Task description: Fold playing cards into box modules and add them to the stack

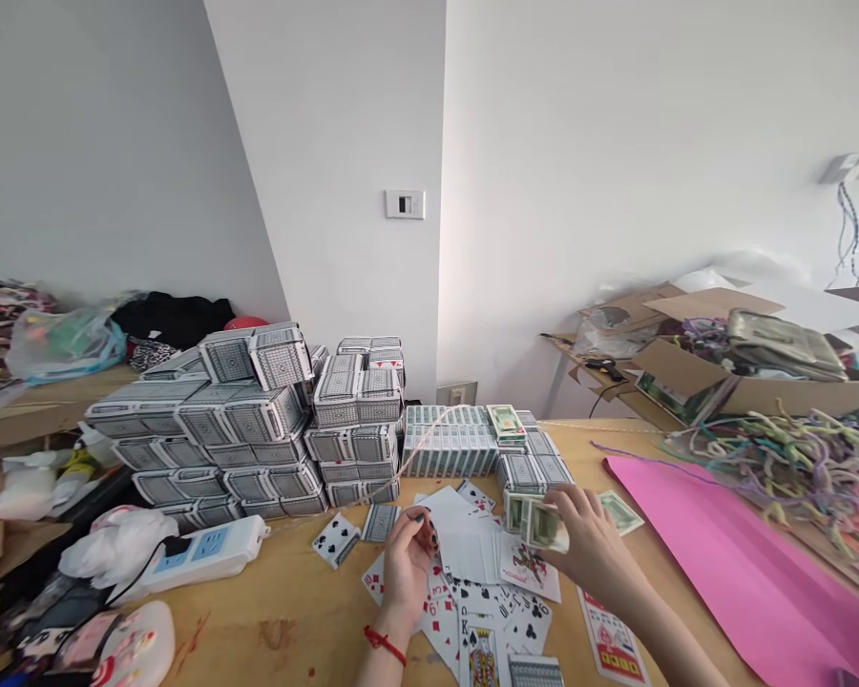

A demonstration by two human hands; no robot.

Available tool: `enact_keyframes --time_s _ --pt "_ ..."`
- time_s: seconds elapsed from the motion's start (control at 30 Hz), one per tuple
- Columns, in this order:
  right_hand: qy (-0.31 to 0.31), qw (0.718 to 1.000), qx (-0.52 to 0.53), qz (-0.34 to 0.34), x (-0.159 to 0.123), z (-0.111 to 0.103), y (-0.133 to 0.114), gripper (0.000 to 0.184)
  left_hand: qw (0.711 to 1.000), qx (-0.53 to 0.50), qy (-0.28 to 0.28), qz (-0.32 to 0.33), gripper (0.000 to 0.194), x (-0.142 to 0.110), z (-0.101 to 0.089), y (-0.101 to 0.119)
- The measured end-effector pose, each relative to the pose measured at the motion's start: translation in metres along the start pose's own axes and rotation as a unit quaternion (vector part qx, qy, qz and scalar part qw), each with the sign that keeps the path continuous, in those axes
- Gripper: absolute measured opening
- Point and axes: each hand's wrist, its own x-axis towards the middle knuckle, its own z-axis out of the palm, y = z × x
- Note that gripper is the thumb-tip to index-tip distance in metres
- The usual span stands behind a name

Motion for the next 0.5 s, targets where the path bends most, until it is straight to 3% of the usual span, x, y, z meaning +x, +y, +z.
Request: enact_keyframes --time_s 0.07,0.2,0.37,0.5 --pt "0.000 1.000 0.009 -0.019 0.009 0.000 -0.007 0.038 1.000 -0.010 0.004 -0.003 0.013 0.001 -0.001 -0.001" --pt "-0.060 0.998 0.022 -0.008 0.023 0.002 -0.013 0.037 0.999 -0.035 0.020 -0.009 0.013 0.002 -0.002 -0.002" --pt "-0.092 0.994 0.062 0.013 0.020 0.007 -0.008 0.048 0.997 -0.066 0.045 -0.020 0.013 0.004 -0.001 -0.002" --pt "-0.101 0.983 0.141 0.052 0.017 0.005 0.000 0.032 0.995 -0.080 0.054 -0.028 0.014 0.004 0.001 -0.001"
